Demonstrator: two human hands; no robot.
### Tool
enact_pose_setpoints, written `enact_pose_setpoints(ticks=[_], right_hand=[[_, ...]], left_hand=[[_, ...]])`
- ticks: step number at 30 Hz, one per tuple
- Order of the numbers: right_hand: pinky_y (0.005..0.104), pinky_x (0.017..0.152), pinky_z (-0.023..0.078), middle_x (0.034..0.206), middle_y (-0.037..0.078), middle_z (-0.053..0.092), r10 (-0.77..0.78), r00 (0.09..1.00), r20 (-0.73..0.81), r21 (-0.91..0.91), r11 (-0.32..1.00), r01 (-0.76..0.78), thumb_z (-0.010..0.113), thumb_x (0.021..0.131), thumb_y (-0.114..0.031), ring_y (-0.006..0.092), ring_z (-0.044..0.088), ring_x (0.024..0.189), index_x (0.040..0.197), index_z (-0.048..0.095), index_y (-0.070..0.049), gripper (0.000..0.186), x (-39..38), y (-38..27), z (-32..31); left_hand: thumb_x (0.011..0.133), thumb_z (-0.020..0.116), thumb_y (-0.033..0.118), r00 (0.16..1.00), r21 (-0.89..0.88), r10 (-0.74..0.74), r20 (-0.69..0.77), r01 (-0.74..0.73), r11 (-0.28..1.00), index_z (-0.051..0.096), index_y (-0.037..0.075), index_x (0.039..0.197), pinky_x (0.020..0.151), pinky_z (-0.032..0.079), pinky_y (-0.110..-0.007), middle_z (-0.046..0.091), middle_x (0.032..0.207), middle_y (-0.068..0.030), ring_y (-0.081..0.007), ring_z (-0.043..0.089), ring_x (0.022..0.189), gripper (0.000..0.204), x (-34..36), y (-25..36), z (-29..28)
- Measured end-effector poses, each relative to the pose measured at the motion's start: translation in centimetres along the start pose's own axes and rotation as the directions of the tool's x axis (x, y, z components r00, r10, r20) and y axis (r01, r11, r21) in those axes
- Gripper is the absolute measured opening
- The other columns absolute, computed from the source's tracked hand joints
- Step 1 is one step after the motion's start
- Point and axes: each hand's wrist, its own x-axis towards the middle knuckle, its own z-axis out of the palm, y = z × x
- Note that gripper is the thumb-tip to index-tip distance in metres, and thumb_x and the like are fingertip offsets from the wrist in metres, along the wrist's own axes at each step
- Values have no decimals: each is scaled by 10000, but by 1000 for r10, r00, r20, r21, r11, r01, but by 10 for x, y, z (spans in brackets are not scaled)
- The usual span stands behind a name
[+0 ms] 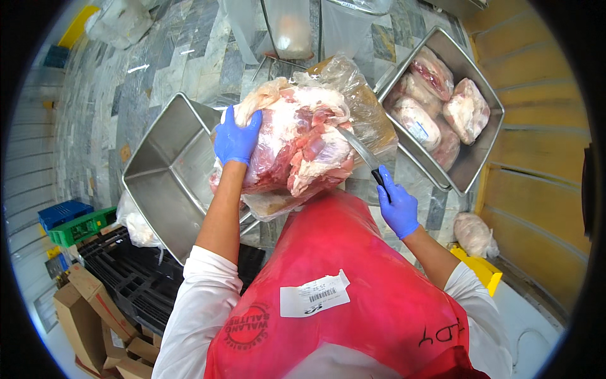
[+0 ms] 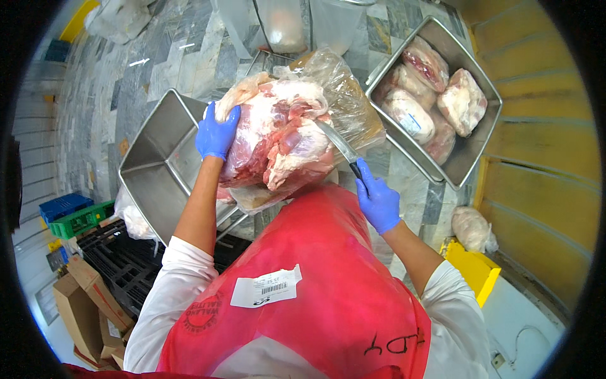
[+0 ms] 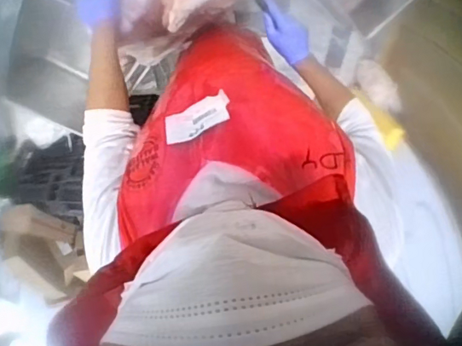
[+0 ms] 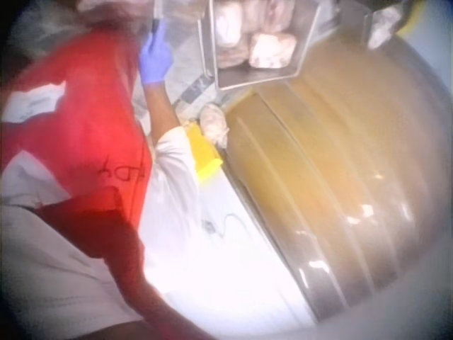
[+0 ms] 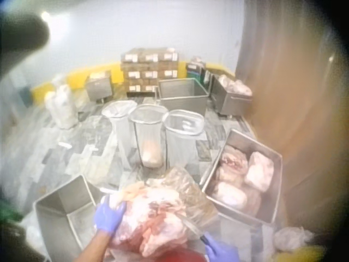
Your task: The person uses a knife to cut a large piece of raw meat on a cutting board, separating a portion and placing it into a metal tray. The person then handles a vacuum-sealed package of meat, removing it from the tray and placing it on the cutting board.
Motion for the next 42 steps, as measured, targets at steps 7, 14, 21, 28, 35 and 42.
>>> enact_pose_setpoints(ticks=[7, 14, 21, 28, 35, 42], right_hand=[[501, 674, 572, 940, 208, 720, 135, 981, -139, 251, 963, -97, 629, 1005, -249, 413, 703, 764, 1591, 412, -229, 625, -26, -5, 111], [437, 833, 581, 1308, 186, 680, 126, 989, 76, 624, 767, -146, 656, 992, -220, 428, 698, 1062, 1581, 421, -173, 636, -21, 18, 83], [414, 812, 592, 1117, 194, 742, 259, 956, 139, 569, 769, -291, 716, 948, -223, 366, 742, 972, 1507, 540, -229, 586, -91, 88, 44], [429, 748, 588, 982, 187, 749, 257, 961, 100, 590, 763, -265, 730, 937, -243, 365, 743, 861, 1476, 580, -236, 559, -96, 117, 31], [472, 660, 556, 873, 189, 713, 183, 978, 103, 691, 694, -202, 731, 930, -284, 402, 686, 731, 1455, 603, -250, 541, -54, 113, 4], [496, 681, 553, 838, 182, 710, 5, 969, 245, 630, 760, -163, 688, 954, -320, 400, 681, 724, 1414, 636, -237, 471, 4, 112, -45]], left_hand=[[811, 657, 737, 999, 14, -32, 32, 32, 999, 550, 153, 1486, 997, 517, -520, 667, 1283, -283, -452, 647, 1186, 899, -2, 5, -3], [881, 689, 600, 937, 180, 260, -235, -221, 959, 573, 80, 1431, 1039, 459, -532, 594, 1361, -276, -451, 570, 1261, 766, -1, -9, 14], [881, 772, 298, 461, -1, 887, 26, -887, 461, 657, 106, 1304, 1070, 439, -507, 608, 1346, -217, -424, 546, 1270, 478, -57, 130, 32], [902, 712, 218, 122, -105, 817, 564, -970, 218, 658, 114, 1240, 866, 544, -474, 665, 1155, -196, -424, 659, 1009, 357, -12, 180, 40], [901, 675, 119, 365, -159, 799, 478, -858, 488, 649, 46, 1004, 783, 501, -500, 619, 884, -210, -384, 636, 861, 129, -15, 181, 47], [923, 747, 354, 543, -97, 784, 301, -801, 591, 670, 34, 1153, 923, 501, -483, 702, 1108, -244, -400, 666, 1044, 401, 6, 152, 54]])
